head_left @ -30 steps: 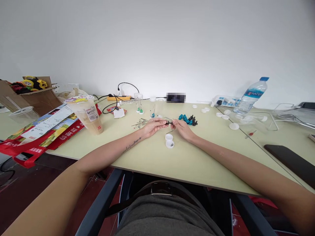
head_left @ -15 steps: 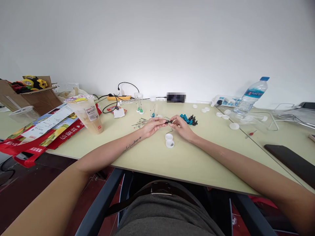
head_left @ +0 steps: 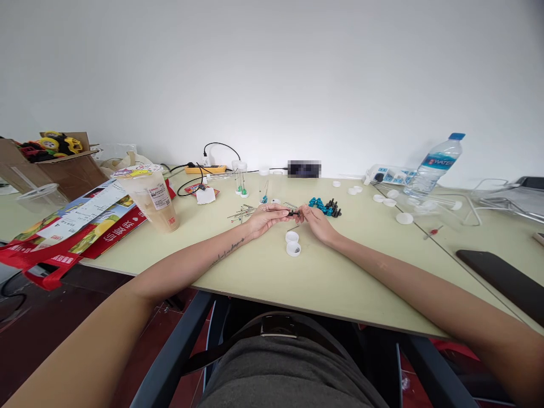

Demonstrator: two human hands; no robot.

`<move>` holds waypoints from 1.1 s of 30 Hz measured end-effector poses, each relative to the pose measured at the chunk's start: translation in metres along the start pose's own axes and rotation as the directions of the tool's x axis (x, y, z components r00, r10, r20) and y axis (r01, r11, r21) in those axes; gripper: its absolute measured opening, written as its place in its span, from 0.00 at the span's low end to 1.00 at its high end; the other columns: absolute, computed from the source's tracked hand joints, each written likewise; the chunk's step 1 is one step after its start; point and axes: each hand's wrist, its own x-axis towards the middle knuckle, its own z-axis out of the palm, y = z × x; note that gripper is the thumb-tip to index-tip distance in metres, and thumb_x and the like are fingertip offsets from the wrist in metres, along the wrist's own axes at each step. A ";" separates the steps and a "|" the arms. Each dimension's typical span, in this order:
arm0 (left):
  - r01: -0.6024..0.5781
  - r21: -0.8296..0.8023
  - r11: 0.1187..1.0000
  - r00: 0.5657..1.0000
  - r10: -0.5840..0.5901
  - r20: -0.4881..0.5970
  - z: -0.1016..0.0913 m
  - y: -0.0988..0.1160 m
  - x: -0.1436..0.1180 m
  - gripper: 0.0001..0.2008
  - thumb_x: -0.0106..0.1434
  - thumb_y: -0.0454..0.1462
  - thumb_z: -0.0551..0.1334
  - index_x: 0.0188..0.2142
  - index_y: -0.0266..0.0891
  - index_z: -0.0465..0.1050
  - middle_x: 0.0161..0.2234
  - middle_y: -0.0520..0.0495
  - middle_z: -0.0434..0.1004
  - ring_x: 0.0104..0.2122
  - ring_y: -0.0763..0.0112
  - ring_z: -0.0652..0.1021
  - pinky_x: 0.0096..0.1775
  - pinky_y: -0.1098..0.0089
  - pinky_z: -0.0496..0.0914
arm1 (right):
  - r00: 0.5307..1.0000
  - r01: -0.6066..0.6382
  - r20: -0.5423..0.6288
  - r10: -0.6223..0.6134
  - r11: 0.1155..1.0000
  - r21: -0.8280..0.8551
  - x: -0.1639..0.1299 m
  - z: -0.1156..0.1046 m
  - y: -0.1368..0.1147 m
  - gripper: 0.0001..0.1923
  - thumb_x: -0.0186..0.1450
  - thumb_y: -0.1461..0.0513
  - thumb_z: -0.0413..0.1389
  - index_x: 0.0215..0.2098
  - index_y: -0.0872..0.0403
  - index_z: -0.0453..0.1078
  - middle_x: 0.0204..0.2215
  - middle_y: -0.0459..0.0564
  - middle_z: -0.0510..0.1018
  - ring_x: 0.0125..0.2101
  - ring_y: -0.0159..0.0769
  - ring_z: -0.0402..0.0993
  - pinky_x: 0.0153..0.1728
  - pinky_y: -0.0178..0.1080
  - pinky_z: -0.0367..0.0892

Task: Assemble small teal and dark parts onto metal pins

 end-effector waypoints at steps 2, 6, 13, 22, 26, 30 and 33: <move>-0.001 -0.015 1.000 1.000 0.000 -0.022 -0.001 0.000 0.001 0.12 0.48 0.32 0.67 0.34 0.30 0.75 0.32 0.45 0.78 0.35 0.70 0.78 0.47 0.68 0.68 | 0.998 0.022 -0.066 -0.022 1.000 -0.002 -0.001 0.000 -0.001 0.27 0.66 0.46 0.35 0.33 0.55 0.68 0.26 0.49 0.71 0.28 0.33 0.65 0.35 0.37 0.61; 0.005 -0.059 0.998 0.996 -0.010 -0.083 -0.003 0.000 0.001 0.12 0.47 0.32 0.68 0.34 0.30 0.75 0.31 0.46 0.78 0.35 0.70 0.78 0.48 0.68 0.68 | 0.988 0.082 -0.133 -0.082 0.997 -0.001 -0.003 -0.001 -0.006 0.25 0.67 0.48 0.37 0.40 0.53 0.69 0.30 0.49 0.72 0.30 0.33 0.65 0.35 0.37 0.61; 0.014 -0.076 0.997 0.994 -0.022 -0.107 -0.001 0.003 0.001 0.11 0.48 0.31 0.67 0.33 0.30 0.75 0.30 0.45 0.78 0.33 0.71 0.78 0.50 0.67 0.67 | 0.991 0.103 -0.079 -0.104 0.995 -0.014 -0.003 -0.001 -0.008 0.26 0.67 0.48 0.37 0.43 0.53 0.71 0.32 0.51 0.73 0.35 0.35 0.67 0.37 0.38 0.62; 0.019 -0.094 0.995 0.993 -0.029 -0.110 -0.004 -0.001 0.003 0.11 0.48 0.30 0.67 0.34 0.30 0.75 0.33 0.44 0.78 0.34 0.70 0.78 0.50 0.68 0.67 | 0.993 0.044 -0.111 -0.048 0.999 -0.032 -0.002 -0.001 -0.003 0.28 0.67 0.47 0.36 0.41 0.54 0.72 0.30 0.51 0.75 0.28 0.34 0.66 0.35 0.39 0.62; 0.008 -0.101 0.995 0.993 -0.020 -0.119 -0.004 -0.001 0.003 0.10 0.48 0.30 0.67 0.33 0.30 0.75 0.33 0.43 0.78 0.35 0.69 0.79 0.51 0.67 0.68 | 0.990 0.086 -0.116 -0.085 0.996 0.007 -0.003 -0.001 -0.004 0.27 0.66 0.47 0.37 0.44 0.53 0.70 0.32 0.50 0.75 0.31 0.34 0.67 0.35 0.38 0.62; 0.023 -0.105 0.994 0.991 -0.037 -0.130 -0.002 0.000 0.002 0.09 0.49 0.29 0.66 0.33 0.29 0.75 0.31 0.44 0.78 0.34 0.70 0.79 0.51 0.67 0.68 | 0.995 0.030 -0.094 -0.026 0.999 0.045 -0.002 -0.001 -0.003 0.29 0.66 0.46 0.37 0.37 0.55 0.72 0.28 0.51 0.75 0.29 0.34 0.67 0.34 0.38 0.62; 0.025 -0.107 0.994 0.988 -0.040 -0.147 -0.001 0.002 0.002 0.09 0.49 0.28 0.66 0.33 0.29 0.76 0.32 0.44 0.78 0.34 0.70 0.79 0.51 0.68 0.68 | 0.993 0.004 -0.117 0.001 0.999 0.041 -0.002 -0.001 -0.002 0.29 0.66 0.47 0.36 0.39 0.55 0.72 0.29 0.51 0.75 0.28 0.34 0.67 0.33 0.38 0.62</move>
